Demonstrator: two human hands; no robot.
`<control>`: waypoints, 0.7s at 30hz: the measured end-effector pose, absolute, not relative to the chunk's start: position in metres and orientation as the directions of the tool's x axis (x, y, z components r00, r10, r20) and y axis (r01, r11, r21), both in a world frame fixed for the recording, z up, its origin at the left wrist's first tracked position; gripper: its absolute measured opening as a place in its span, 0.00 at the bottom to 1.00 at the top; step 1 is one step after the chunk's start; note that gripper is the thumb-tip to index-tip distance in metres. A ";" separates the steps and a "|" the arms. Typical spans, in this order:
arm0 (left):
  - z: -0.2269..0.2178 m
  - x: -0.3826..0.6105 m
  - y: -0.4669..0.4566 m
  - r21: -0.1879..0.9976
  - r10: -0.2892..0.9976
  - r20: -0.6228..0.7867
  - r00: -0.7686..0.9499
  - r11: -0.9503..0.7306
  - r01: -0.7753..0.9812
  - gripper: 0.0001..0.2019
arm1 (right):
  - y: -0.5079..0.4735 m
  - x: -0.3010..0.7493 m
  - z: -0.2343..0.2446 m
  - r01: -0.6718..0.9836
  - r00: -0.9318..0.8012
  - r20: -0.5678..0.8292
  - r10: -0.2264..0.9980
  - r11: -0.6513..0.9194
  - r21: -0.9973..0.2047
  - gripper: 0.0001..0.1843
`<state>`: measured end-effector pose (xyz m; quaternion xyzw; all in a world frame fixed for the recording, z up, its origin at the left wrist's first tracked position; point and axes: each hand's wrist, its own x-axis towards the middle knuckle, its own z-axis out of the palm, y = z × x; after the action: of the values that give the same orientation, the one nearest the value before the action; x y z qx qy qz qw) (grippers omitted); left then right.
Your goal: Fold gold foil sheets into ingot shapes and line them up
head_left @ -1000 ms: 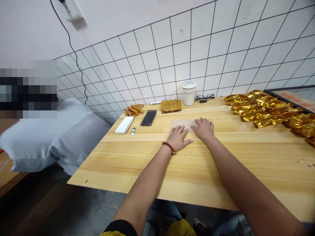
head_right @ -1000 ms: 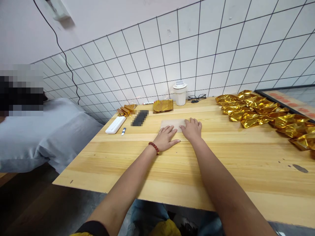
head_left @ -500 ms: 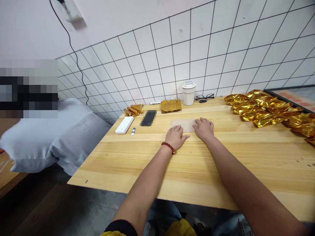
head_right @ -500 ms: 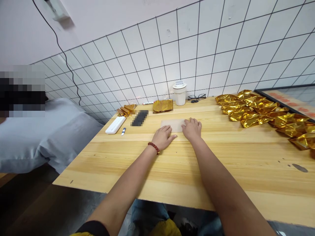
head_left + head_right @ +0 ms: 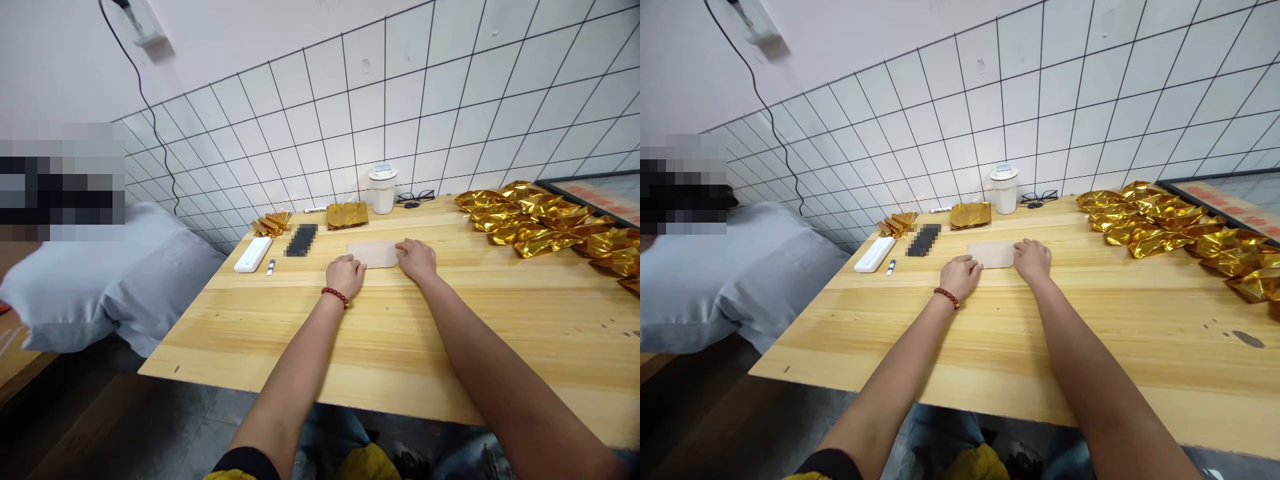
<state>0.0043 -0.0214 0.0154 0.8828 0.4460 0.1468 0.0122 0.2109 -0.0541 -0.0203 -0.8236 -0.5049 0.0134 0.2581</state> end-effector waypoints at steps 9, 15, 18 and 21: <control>0.016 0.004 -0.022 0.131 0.790 0.249 0.560 -0.600 0.789 0.16 | -0.056 0.206 -0.019 0.845 0.472 0.268 0.840 -0.344 -0.410 0.24; 0.014 0.003 -0.020 0.166 0.802 0.265 0.535 -0.585 0.794 0.17 | -0.055 0.210 -0.019 0.829 0.482 0.238 0.843 -0.351 -0.434 0.18; 0.013 0.002 -0.019 0.200 0.813 0.265 0.518 -0.572 0.795 0.17 | -0.054 0.210 -0.019 0.818 0.501 0.235 0.833 -0.367 -0.443 0.19; 0.012 0.001 -0.016 0.219 0.815 0.278 0.508 -0.569 0.793 0.18 | -0.054 0.209 -0.020 0.815 0.505 0.235 0.831 -0.369 -0.446 0.19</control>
<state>0.0012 -0.0160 0.0124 0.8677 0.4632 0.1773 0.0317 0.2095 -0.0540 -0.0199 -0.8273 -0.4974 0.0146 0.2608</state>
